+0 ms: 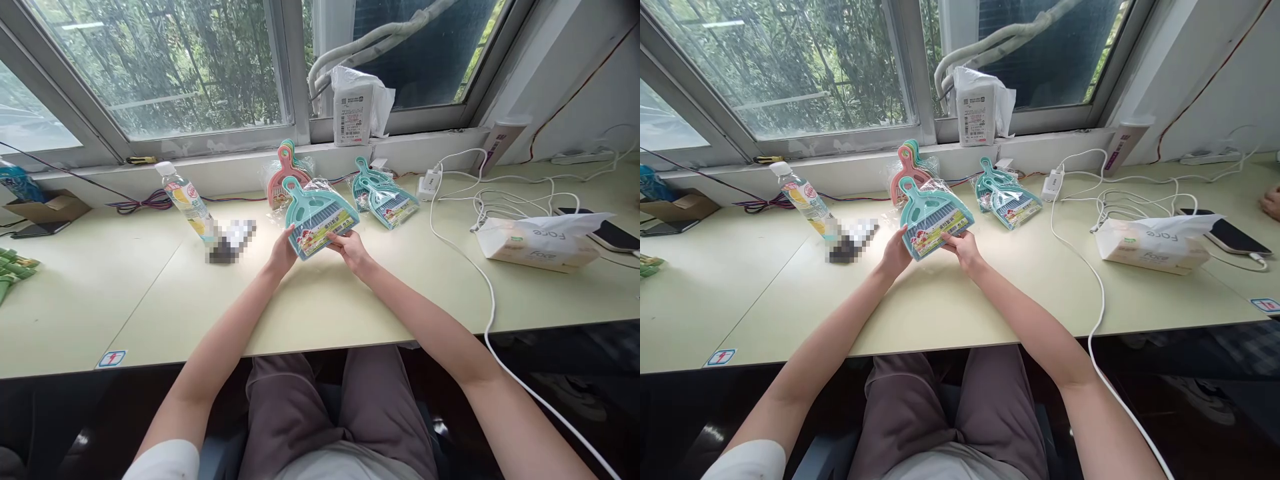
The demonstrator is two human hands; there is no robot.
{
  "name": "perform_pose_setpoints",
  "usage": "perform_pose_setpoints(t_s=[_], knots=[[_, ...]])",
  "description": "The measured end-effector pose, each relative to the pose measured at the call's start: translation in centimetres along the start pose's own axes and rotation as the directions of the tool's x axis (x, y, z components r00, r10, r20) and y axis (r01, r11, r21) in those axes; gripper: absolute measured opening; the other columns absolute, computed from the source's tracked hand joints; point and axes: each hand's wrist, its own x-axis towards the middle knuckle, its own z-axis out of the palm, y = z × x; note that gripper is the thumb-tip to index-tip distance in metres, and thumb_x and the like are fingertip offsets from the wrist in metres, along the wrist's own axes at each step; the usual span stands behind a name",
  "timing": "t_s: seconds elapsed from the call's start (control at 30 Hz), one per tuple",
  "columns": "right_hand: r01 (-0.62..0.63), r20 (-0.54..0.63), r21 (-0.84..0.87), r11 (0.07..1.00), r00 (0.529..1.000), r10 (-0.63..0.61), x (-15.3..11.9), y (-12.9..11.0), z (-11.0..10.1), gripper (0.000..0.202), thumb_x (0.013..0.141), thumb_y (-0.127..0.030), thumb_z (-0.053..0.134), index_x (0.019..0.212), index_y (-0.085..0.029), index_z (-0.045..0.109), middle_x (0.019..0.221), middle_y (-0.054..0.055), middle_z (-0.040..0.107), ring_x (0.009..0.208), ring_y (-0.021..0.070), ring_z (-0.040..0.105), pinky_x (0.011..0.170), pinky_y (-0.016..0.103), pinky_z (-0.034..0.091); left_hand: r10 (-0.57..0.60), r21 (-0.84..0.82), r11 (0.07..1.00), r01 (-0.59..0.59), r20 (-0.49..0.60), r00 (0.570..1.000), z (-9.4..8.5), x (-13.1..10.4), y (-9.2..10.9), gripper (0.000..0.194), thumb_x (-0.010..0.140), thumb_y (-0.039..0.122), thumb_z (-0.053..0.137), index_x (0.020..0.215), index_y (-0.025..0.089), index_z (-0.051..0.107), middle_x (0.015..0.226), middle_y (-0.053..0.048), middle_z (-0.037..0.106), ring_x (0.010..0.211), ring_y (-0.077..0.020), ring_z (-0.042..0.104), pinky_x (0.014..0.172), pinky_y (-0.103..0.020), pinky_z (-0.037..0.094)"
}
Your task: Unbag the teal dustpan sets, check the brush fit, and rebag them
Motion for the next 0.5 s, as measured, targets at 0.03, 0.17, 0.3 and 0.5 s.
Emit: perform_pose_setpoints(t_s=[0.03,0.17,0.3,0.5], knots=[[0.004,-0.012,0.008,1.0,1.0,-0.003,0.0,0.1,0.1,0.022,0.068,-0.013,0.079,0.085,-0.018,0.065,0.094,0.003,0.075,0.091,0.0203,0.072,0.095,0.042,0.058,-0.034,-0.002,0.999,0.034,-0.002,0.999,0.1,-0.1,-0.1,0.048,0.081,0.045,0.063,0.121,0.018,0.061,0.114,-0.008,0.07,0.118,-0.0304,0.059,0.102,-0.045,0.046],[0.062,-0.067,0.054,0.997,0.996,-0.058,-0.1,-0.1,0.2,0.021,0.069,-0.011,0.076,0.085,-0.019,0.064,0.094,0.002,0.074,0.097,0.0199,0.071,0.096,0.039,0.058,-0.156,0.037,0.988,0.153,0.116,0.981,0.4,-0.7,-0.4,0.044,0.082,0.043,0.063,0.118,0.019,0.063,0.123,-0.008,0.067,0.123,-0.0314,0.055,0.102,-0.049,0.045],[0.093,-0.042,0.065,0.994,0.995,-0.09,0.0,-0.6,0.0,0.022,0.069,-0.012,0.076,0.086,-0.02,0.064,0.097,0.001,0.074,0.101,0.0199,0.069,0.096,0.037,0.058,-0.126,-0.06,0.988,0.139,0.188,0.974,-0.1,-0.5,0.2,0.071,0.081,0.074,0.045,0.121,0.019,0.063,0.128,-0.011,0.064,0.131,-0.035,0.048,0.103,-0.052,0.043],[-0.002,0.133,0.008,1.0,0.991,0.001,-0.1,-0.4,0.2,0.033,0.058,-0.021,0.087,0.085,-0.018,0.068,0.098,0.005,0.075,0.1,0.0245,0.069,0.093,0.038,0.058,0.11,-0.26,0.96,-0.099,0.027,0.994,-1.6,-0.1,2.5,0.077,0.086,0.075,0.03,0.132,0.019,0.056,0.135,-0.011,0.06,0.135,-0.0326,0.044,0.11,-0.049,0.037]])
